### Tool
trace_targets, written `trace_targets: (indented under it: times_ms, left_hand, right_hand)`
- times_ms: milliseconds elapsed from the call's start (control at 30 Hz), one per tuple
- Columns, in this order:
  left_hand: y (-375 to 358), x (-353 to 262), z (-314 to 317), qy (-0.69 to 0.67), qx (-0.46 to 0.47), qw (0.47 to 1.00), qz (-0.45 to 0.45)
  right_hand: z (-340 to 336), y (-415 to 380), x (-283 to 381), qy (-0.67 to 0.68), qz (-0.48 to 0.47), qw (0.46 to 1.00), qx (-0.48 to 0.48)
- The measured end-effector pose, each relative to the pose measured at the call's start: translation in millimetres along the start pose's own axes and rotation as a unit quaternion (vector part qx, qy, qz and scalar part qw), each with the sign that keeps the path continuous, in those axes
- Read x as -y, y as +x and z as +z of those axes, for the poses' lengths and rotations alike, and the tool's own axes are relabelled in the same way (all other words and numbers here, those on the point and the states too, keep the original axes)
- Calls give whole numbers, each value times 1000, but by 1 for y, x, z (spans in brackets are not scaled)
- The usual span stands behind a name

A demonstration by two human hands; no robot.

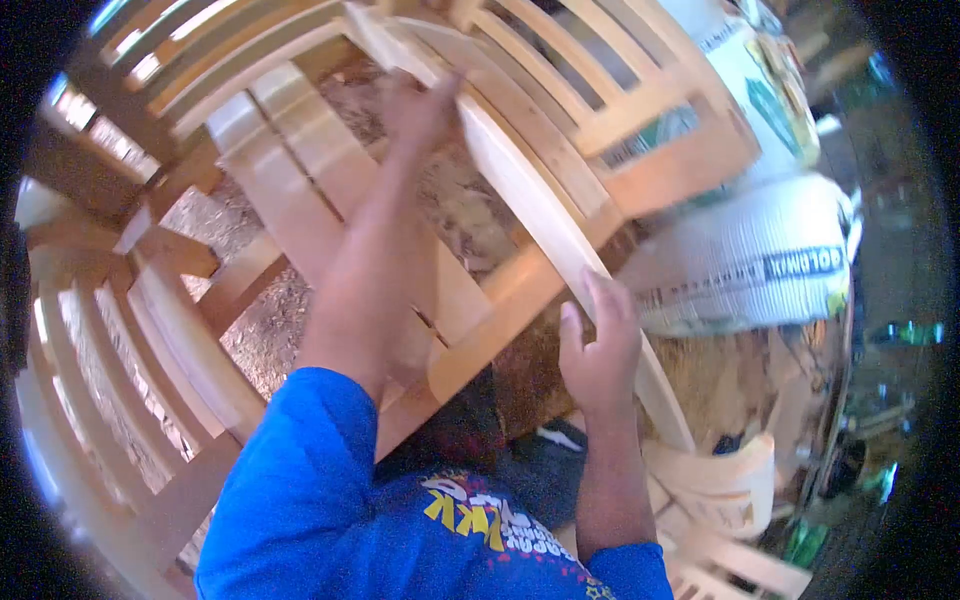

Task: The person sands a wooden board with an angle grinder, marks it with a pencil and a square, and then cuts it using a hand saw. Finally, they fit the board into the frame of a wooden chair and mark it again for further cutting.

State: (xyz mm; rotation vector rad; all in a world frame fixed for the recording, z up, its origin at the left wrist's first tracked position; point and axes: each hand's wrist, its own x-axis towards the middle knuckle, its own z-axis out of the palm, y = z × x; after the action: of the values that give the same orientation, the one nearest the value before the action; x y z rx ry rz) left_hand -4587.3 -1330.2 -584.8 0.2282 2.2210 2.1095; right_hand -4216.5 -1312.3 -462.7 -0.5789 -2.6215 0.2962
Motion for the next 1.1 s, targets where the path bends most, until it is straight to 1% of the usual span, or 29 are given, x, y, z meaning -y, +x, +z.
trace_targets:
  times_ms: [67,100,167,200,300,333,367,400,500,567,700,800,900,1000,1100]
  left_hand:
    - [-9,-1,1,0,-11,1000,3]
    - [-17,-19,-8,-10,-4,1000,-1]
    - [-20,-24,-8,-36,-24,999,31]
    - [-22,-24,-9,-47,-18,999,12]
    - [-20,-25,-7,-81,6,996,-41]
    - [-11,-12,-4,-46,-10,999,-7]
    - [23,24,0,4,-1,1000,6]
    - [27,30,-3,14,5,1000,12]
    - [29,32,-14,6,61,998,15]
    - [40,37,-8,9,96,995,11]
    - [47,41,13,28,146,989,6]
    - [48,41,21,45,158,986,10]
    - [53,39,21,56,168,984,16]
    - [52,36,21,64,176,982,20]
    - [54,37,23,72,182,980,24]
  right_hand:
    - [-24,-35,-2,56,61,995,57]
    - [-34,-53,-5,56,105,991,58]
    - [-58,-88,-17,47,177,982,48]
    - [-70,-104,-23,44,210,976,42]
    - [-112,-145,-33,-66,233,970,13]
    - [-127,-159,-33,-107,240,965,4]
    - [-141,-171,-34,-118,256,959,-13]
    - [-155,-183,-36,-133,277,951,-32]
    - [-197,-227,-42,-219,348,908,-79]
    - [-223,-267,-54,-246,379,880,-145]
    - [-261,-348,-65,-278,495,805,-174]
    - [-262,-413,-71,-326,570,753,-38]
    - [-244,-449,-72,-243,659,707,85]
    - [-220,-463,-68,-204,677,691,147]
    - [-209,-459,-43,-23,640,744,190]
